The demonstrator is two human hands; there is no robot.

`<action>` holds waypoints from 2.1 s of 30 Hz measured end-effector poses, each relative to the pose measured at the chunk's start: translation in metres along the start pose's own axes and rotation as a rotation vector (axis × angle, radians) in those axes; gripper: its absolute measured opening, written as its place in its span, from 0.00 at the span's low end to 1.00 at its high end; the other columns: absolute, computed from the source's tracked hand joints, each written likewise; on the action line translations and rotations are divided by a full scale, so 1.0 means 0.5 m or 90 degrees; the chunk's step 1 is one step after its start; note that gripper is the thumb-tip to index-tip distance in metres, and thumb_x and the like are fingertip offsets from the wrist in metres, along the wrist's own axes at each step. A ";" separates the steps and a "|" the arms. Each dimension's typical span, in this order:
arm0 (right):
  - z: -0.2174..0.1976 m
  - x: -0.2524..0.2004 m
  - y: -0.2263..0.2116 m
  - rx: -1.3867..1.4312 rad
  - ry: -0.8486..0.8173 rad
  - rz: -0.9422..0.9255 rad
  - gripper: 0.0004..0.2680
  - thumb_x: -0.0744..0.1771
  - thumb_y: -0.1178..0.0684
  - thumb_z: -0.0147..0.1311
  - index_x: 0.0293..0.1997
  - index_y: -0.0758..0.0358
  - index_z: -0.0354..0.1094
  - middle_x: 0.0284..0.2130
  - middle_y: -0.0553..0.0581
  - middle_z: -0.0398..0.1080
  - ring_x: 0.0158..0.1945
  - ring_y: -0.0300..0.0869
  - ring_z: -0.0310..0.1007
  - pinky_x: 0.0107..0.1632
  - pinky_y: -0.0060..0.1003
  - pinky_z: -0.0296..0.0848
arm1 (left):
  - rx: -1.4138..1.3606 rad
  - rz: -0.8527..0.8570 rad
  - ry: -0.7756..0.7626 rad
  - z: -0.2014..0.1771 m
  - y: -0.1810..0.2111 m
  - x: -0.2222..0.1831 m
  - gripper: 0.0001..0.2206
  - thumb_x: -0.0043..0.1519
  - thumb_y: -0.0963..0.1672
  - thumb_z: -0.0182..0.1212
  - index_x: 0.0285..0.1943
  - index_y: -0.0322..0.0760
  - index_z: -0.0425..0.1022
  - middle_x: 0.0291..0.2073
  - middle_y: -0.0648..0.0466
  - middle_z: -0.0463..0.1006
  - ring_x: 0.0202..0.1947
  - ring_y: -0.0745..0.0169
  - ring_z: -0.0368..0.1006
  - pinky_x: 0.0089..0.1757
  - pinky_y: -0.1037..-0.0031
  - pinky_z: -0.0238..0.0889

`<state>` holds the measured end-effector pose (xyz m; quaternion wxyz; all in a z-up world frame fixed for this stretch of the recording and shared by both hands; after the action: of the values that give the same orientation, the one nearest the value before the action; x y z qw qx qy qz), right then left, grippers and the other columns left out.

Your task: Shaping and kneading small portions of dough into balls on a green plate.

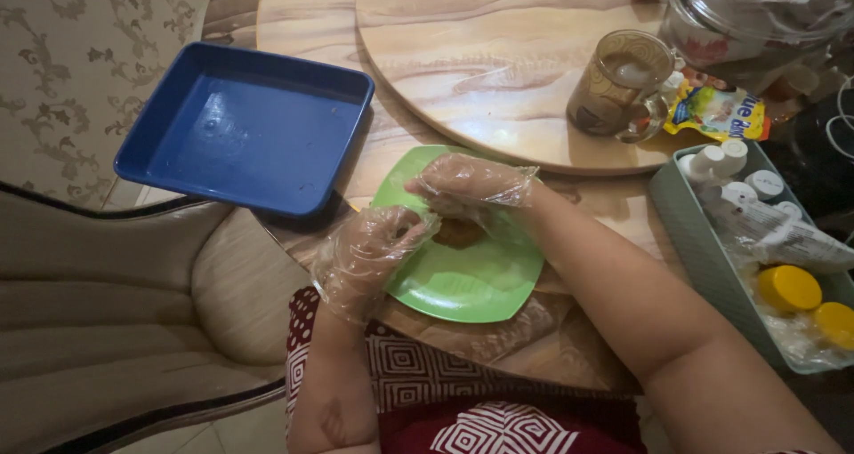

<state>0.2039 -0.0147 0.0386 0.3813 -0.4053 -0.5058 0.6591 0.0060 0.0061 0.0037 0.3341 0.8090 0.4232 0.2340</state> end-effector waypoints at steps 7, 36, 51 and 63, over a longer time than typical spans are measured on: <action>-0.006 0.005 -0.003 -0.065 -0.014 0.008 0.13 0.70 0.47 0.49 0.27 0.61 0.65 0.20 0.50 0.60 0.23 0.34 0.58 0.30 0.27 0.59 | 0.036 -0.017 -0.063 0.013 -0.037 0.014 0.14 0.61 0.60 0.58 0.42 0.63 0.83 0.24 0.61 0.82 0.28 0.61 0.78 0.32 0.70 0.71; 0.008 -0.088 -0.187 -0.679 0.217 0.384 0.31 0.68 0.24 0.32 0.46 0.64 0.79 0.46 0.72 0.76 0.57 0.63 0.73 0.66 0.57 0.61 | -0.020 0.207 0.105 0.101 -0.134 0.012 0.07 0.56 0.56 0.69 0.38 0.67 0.80 0.21 0.71 0.80 0.22 0.72 0.77 0.27 0.81 0.70; 0.013 -0.052 -0.135 -0.833 0.141 0.412 0.14 0.69 0.56 0.45 0.53 0.41 0.79 0.45 0.59 0.79 0.52 0.54 0.76 0.59 0.52 0.69 | -0.156 0.141 0.018 0.020 -0.072 -0.007 0.05 0.59 0.44 0.70 0.42 0.45 0.85 0.20 0.57 0.78 0.21 0.74 0.72 0.32 0.91 0.68; 0.072 -0.069 -0.122 -0.903 0.199 0.446 0.15 0.70 0.58 0.47 0.63 0.43 0.72 0.50 0.55 0.75 0.58 0.47 0.73 0.65 0.43 0.67 | -0.205 0.113 -0.006 0.017 -0.042 -0.010 0.05 0.63 0.43 0.65 0.41 0.37 0.84 0.20 0.57 0.76 0.20 0.80 0.70 0.33 0.94 0.65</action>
<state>0.1897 -0.0470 0.1087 -0.1295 -0.7735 -0.5881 0.1980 -0.0021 0.0079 -0.0177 0.4396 0.7801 0.3059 0.3235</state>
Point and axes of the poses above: each hand's wrist, its own x-axis towards the middle knuckle, its own z-axis out of the palm, y = z × x, the point moved 1 cm from there along x, towards the middle knuckle
